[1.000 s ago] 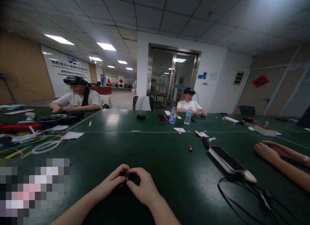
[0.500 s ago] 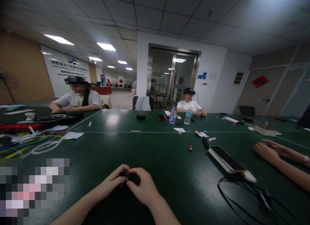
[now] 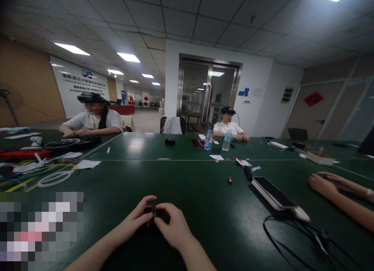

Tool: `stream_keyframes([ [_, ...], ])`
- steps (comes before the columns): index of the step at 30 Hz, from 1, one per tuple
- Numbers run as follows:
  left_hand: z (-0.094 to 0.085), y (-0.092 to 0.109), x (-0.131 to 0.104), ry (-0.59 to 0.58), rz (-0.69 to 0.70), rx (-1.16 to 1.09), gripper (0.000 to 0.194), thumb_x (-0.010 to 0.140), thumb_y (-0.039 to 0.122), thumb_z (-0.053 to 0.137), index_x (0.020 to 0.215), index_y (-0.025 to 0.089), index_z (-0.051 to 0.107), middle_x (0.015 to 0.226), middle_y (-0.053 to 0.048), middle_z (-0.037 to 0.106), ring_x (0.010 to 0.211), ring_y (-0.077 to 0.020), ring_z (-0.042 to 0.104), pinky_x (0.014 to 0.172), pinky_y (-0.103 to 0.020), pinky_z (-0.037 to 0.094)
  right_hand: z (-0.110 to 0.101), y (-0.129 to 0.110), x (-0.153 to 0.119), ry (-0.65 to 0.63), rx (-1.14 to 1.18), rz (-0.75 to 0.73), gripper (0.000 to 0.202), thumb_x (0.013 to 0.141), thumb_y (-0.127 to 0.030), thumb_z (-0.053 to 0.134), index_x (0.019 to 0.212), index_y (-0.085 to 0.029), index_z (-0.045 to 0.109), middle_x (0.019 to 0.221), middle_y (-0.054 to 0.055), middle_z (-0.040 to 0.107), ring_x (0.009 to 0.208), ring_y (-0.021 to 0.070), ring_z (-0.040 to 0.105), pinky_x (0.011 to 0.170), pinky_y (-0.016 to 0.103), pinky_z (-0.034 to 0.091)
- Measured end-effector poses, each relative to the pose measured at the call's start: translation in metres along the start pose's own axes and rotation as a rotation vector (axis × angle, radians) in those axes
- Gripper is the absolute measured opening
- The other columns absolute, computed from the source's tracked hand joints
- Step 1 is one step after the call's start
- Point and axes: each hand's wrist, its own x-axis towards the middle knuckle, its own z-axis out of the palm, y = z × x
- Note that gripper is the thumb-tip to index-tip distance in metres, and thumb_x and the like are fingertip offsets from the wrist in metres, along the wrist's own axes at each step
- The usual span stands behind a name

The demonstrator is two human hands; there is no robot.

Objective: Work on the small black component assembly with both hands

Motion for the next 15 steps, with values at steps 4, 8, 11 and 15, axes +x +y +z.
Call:
stream_keyframes([
  [4,-0.0020,-0.0009,-0.0010,-0.058,0.012,-0.097,0.061,0.069,0.033,0.063,0.119,0.027,0.027,0.102,-0.004,0.054,0.087,-0.0187,0.055,0.077,-0.035,0.041,0.0004,0.0040,0.0009,0.022,0.017,0.013,0.027,0.078,-0.025,0.053,0.104,-0.026,0.056,0.103,0.001,0.061,0.096,0.0179,0.057,0.084,0.032,0.045],
  [8,-0.0026,0.0010,-0.0021,-0.056,0.031,-0.116,0.059,0.067,0.033,0.067,0.114,0.027,0.033,0.101,-0.004,0.057,0.086,-0.0180,0.056,0.078,-0.035,0.040,0.0000,0.0065,0.0012,0.049,0.033,0.021,0.025,0.081,-0.029,0.049,0.105,-0.025,0.056,0.104,0.002,0.060,0.097,0.0177,0.056,0.085,0.032,0.044],
  [11,-0.0027,0.0031,-0.0020,-0.052,0.025,-0.095,0.047,0.070,0.036,0.064,0.108,0.025,0.039,0.092,-0.002,0.059,0.081,-0.0170,0.057,0.077,-0.035,0.040,-0.0010,0.0071,0.0013,0.033,0.036,0.031,0.025,0.082,-0.032,0.048,0.105,-0.025,0.056,0.103,0.002,0.061,0.095,0.0175,0.057,0.083,0.031,0.045],
  [15,-0.0032,0.0060,-0.0022,-0.051,0.024,-0.078,0.043,0.071,0.039,0.062,0.104,0.023,0.041,0.087,-0.001,0.059,0.080,-0.0176,0.057,0.079,-0.036,0.040,-0.0020,0.0071,0.0013,0.022,0.022,0.051,0.026,0.082,-0.034,0.047,0.105,-0.026,0.056,0.105,0.002,0.060,0.095,0.0180,0.056,0.082,0.031,0.045],
])
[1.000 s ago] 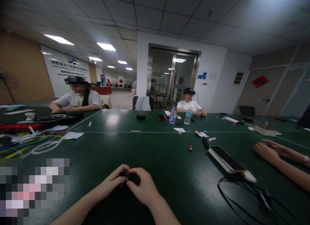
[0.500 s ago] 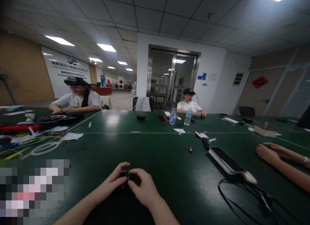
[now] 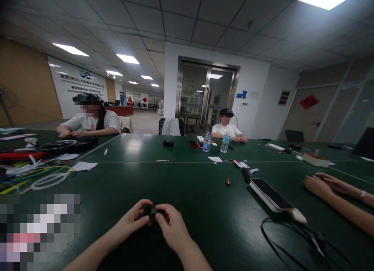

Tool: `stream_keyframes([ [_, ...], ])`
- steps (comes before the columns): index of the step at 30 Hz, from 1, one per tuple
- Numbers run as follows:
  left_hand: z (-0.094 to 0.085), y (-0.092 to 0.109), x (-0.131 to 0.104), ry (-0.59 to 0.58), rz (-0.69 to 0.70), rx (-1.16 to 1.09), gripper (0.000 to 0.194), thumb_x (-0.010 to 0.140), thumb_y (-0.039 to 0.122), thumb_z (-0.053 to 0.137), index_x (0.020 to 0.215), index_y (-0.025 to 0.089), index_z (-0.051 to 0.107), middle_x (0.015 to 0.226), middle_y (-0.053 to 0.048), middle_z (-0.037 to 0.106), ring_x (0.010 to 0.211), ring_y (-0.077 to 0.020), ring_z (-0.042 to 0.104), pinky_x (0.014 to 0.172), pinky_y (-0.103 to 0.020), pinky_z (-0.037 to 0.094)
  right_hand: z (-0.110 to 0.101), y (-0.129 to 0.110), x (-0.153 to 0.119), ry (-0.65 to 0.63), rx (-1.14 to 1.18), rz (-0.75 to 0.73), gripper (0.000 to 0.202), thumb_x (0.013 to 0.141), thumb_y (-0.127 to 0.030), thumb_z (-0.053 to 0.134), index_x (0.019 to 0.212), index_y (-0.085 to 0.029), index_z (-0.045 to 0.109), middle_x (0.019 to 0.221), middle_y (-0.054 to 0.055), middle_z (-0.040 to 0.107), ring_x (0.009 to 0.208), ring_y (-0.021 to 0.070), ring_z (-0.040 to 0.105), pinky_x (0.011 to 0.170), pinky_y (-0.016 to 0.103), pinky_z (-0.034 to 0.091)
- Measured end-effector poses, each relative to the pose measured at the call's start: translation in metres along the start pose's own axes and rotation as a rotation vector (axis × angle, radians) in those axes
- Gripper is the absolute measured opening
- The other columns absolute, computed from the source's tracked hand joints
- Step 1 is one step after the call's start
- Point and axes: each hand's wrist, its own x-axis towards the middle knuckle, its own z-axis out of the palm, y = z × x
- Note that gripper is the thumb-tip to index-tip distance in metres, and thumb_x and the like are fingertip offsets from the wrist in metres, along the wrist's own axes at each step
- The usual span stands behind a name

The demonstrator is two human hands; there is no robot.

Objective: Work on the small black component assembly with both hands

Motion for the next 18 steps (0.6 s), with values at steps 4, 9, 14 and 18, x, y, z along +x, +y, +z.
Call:
stream_keyframes([
  [4,-0.001,0.000,0.000,-0.009,-0.014,0.024,0.043,0.073,0.040,0.059,0.108,0.022,0.041,0.088,-0.002,0.059,0.082,-0.0187,0.057,0.080,-0.037,0.040,-0.001,-0.003,-0.001,-0.003,-0.011,0.008,0.024,0.082,-0.033,0.047,0.104,-0.027,0.056,0.104,0.001,0.059,0.095,0.0185,0.056,0.082,0.032,0.045],
  [9,-0.002,0.000,-0.002,-0.021,0.001,0.044,0.036,0.077,0.036,0.056,0.106,0.021,0.042,0.088,-0.002,0.059,0.083,-0.0181,0.057,0.080,-0.036,0.041,-0.005,-0.011,-0.003,-0.005,-0.022,0.037,0.026,0.082,-0.031,0.047,0.107,-0.029,0.055,0.107,0.001,0.057,0.098,0.0194,0.055,0.082,0.033,0.044],
  [14,-0.001,0.003,-0.003,-0.035,-0.004,0.071,0.032,0.079,0.035,0.054,0.105,0.021,0.041,0.092,-0.003,0.059,0.086,-0.0180,0.057,0.082,-0.036,0.041,-0.005,-0.013,-0.004,-0.018,-0.025,-0.036,0.026,0.079,-0.024,0.052,0.103,-0.030,0.057,0.108,0.001,0.056,0.097,0.0181,0.055,0.082,0.032,0.045],
  [18,-0.001,0.003,-0.002,-0.029,-0.006,0.095,0.036,0.076,0.040,0.056,0.103,0.020,0.043,0.088,-0.003,0.059,0.084,-0.0190,0.057,0.080,-0.036,0.041,-0.003,-0.011,-0.003,-0.021,-0.040,-0.060,0.027,0.078,-0.019,0.053,0.102,-0.029,0.059,0.104,0.001,0.058,0.096,0.0175,0.055,0.082,0.031,0.044],
])
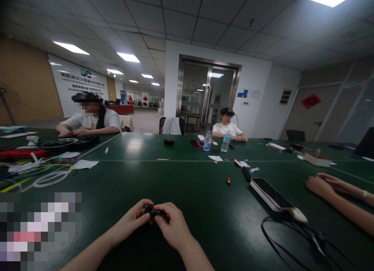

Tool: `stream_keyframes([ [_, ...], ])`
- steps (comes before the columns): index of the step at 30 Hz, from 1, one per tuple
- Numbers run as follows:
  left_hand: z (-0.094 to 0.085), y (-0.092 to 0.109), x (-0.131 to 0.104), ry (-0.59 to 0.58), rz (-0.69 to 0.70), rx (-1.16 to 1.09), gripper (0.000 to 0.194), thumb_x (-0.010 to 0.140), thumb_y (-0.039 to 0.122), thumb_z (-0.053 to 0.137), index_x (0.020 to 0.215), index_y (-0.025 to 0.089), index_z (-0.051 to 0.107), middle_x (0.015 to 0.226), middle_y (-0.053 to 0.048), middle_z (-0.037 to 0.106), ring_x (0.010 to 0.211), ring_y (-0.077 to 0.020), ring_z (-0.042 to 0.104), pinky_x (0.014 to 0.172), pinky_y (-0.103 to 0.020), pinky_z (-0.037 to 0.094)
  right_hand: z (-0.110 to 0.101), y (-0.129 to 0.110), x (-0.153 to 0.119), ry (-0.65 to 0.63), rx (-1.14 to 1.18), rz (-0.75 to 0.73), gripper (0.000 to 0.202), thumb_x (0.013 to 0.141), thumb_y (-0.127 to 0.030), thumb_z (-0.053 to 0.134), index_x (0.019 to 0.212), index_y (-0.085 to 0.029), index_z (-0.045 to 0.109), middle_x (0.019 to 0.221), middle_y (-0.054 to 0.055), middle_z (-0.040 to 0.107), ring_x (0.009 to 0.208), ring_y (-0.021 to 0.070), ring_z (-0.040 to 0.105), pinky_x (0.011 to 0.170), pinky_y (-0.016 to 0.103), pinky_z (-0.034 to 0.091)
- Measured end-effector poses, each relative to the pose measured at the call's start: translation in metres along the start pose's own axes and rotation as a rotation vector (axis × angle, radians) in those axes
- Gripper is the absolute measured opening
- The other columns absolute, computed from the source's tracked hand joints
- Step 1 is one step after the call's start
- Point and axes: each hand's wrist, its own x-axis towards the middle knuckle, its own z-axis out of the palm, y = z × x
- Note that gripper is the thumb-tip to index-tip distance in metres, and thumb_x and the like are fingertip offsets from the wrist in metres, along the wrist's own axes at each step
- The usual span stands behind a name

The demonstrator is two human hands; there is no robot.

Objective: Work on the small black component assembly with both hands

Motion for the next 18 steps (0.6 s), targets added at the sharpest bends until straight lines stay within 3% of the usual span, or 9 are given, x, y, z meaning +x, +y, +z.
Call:
stream_keyframes([
  [9,0.0041,0.0013,0.0001,-0.006,0.017,0.005,0.038,0.072,0.043,0.059,0.099,0.020,0.046,0.086,-0.002,0.058,0.081,-0.0187,0.055,0.073,-0.032,0.039,0.0003,-0.0023,-0.0010,-0.022,0.002,-0.071,0.030,0.075,-0.020,0.059,0.104,-0.028,0.059,0.112,0.003,0.054,0.105,0.0187,0.052,0.092,0.034,0.040],
  [18,0.0024,0.0025,-0.0012,-0.007,0.020,0.064,0.032,0.076,0.040,0.056,0.100,0.020,0.048,0.087,-0.001,0.058,0.084,-0.0185,0.054,0.077,-0.033,0.037,0.0008,-0.0058,-0.0006,-0.032,-0.023,-0.056,0.022,0.076,-0.021,0.059,0.096,-0.028,0.062,0.105,0.001,0.057,0.101,0.0173,0.054,0.090,0.033,0.043],
])
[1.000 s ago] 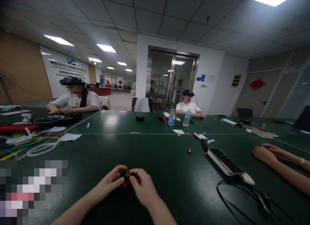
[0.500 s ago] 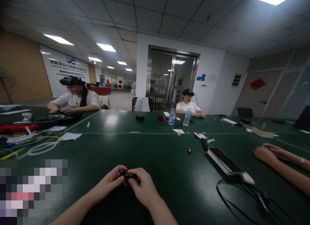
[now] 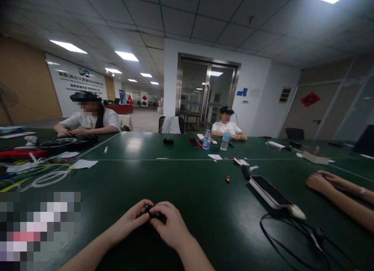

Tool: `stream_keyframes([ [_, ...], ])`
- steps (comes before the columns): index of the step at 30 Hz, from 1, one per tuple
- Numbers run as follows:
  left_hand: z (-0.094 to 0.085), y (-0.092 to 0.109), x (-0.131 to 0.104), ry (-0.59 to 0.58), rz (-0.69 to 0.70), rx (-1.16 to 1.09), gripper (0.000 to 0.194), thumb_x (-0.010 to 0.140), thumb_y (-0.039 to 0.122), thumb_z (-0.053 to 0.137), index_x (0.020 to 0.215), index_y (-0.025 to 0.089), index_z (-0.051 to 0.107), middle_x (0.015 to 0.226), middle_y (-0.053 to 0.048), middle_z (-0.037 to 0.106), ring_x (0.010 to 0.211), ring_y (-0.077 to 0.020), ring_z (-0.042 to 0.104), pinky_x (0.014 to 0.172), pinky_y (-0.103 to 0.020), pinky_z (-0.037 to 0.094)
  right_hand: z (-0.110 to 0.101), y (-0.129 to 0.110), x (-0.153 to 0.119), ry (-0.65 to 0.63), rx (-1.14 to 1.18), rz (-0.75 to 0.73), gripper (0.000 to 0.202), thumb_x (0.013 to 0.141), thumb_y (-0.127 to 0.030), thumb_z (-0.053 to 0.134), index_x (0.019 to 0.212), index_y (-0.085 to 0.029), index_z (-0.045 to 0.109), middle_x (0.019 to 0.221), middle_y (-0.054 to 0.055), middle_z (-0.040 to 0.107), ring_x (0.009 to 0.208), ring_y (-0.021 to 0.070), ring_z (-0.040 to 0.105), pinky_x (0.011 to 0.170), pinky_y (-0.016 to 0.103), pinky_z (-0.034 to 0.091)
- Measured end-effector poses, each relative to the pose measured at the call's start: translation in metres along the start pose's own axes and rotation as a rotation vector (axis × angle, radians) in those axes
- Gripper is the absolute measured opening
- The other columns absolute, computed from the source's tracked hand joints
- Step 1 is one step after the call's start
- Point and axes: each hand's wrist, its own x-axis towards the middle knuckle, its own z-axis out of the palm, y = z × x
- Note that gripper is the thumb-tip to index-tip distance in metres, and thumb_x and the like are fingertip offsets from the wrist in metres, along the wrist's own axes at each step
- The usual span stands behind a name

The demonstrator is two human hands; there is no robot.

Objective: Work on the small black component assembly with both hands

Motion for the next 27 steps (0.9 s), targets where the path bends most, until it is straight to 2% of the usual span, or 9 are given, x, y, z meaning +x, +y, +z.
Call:
stream_keyframes([
  [11,-0.0026,-0.0058,0.0004,-0.025,0.014,-0.101,0.035,0.075,0.035,0.059,0.105,0.024,0.043,0.097,-0.003,0.059,0.092,-0.0213,0.055,0.080,-0.036,0.039,-0.0013,0.0041,-0.0013,0.039,-0.016,-0.049,0.029,0.074,-0.022,0.060,0.102,-0.027,0.058,0.105,0.002,0.057,0.099,0.0176,0.054,0.088,0.034,0.044],
  [16,-0.0009,-0.0053,0.0016,-0.023,0.037,-0.136,0.036,0.074,0.033,0.061,0.104,0.024,0.042,0.096,-0.002,0.059,0.092,-0.0203,0.055,0.080,-0.035,0.038,-0.0003,0.0070,0.0002,0.061,-0.022,-0.072,0.022,0.075,-0.023,0.058,0.097,-0.024,0.060,0.101,0.003,0.059,0.096,0.0171,0.055,0.086,0.032,0.043],
  [20,-0.0001,-0.0049,0.0020,-0.012,0.029,-0.120,0.038,0.072,0.034,0.063,0.102,0.023,0.043,0.093,-0.002,0.059,0.087,-0.0195,0.056,0.077,-0.034,0.039,0.0001,0.0087,0.0008,0.051,-0.024,-0.039,0.019,0.077,-0.025,0.057,0.095,-0.025,0.061,0.101,0.003,0.059,0.096,0.0177,0.055,0.086,0.033,0.043],
  [27,-0.0014,-0.0058,0.0004,-0.025,0.018,-0.096,0.035,0.076,0.030,0.059,0.106,0.024,0.042,0.096,-0.002,0.059,0.092,-0.0201,0.056,0.079,-0.035,0.040,-0.0017,0.0058,-0.0006,0.032,-0.017,0.012,0.019,0.076,-0.024,0.058,0.095,-0.024,0.061,0.099,0.002,0.059,0.095,0.0164,0.056,0.085,0.031,0.043],
])
